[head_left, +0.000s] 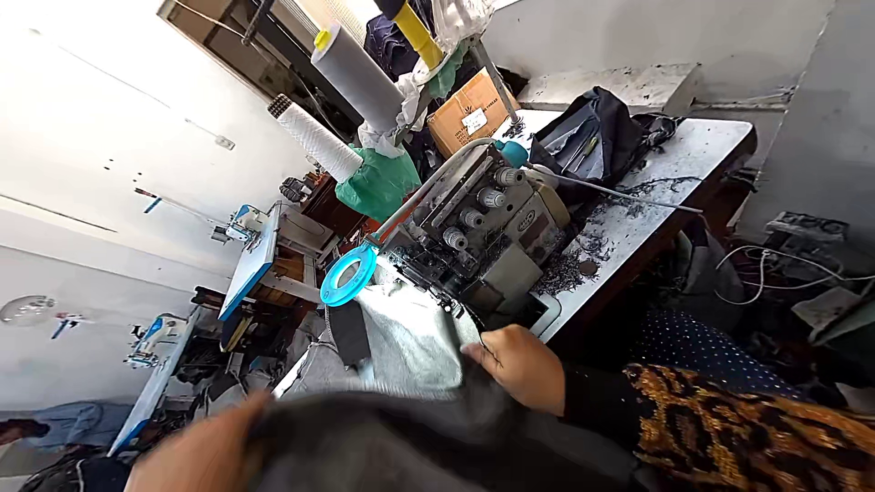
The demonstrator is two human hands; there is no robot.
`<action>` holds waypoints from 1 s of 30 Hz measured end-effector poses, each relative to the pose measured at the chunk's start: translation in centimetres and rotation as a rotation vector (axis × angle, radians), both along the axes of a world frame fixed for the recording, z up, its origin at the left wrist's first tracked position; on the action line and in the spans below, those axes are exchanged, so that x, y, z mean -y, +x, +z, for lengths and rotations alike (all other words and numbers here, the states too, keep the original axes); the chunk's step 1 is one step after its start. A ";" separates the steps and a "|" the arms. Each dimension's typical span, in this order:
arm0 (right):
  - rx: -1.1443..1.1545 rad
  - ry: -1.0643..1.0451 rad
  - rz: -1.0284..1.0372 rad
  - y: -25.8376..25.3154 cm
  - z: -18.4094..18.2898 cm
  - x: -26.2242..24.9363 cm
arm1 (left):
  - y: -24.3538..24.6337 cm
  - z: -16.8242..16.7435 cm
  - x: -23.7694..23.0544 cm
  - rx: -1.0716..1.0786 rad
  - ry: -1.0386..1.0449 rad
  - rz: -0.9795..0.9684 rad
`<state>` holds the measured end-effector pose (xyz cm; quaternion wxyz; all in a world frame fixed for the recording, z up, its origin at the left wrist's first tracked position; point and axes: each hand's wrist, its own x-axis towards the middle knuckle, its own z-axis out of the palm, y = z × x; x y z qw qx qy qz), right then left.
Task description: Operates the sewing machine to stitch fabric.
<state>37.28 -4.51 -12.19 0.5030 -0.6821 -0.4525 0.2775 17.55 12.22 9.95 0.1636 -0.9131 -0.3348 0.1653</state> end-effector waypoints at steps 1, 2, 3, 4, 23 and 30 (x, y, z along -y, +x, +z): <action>-0.032 -0.060 0.009 0.2 0.7 -0.4 | 3.5 -0.4 -1.7 0.007 0.121 0.007; -0.042 -0.108 0.018 0.3 1.1 -0.7 | 6.4 -1.7 -2.8 0.075 0.235 -0.028; -0.043 -0.133 0.028 0.4 1.3 -0.8 | 8.5 -3.2 -3.4 0.185 0.308 -0.105; -0.037 -0.127 0.037 0.5 1.2 -0.6 | 10.1 -4.5 -3.1 0.296 0.341 -0.158; -0.141 0.395 0.045 -7.0 -6.4 3.4 | 7.0 -21.4 12.5 0.799 -0.012 -0.161; -0.055 0.444 -0.072 -5.5 -5.6 5.0 | 10.0 -19.5 14.3 0.673 -0.040 -0.065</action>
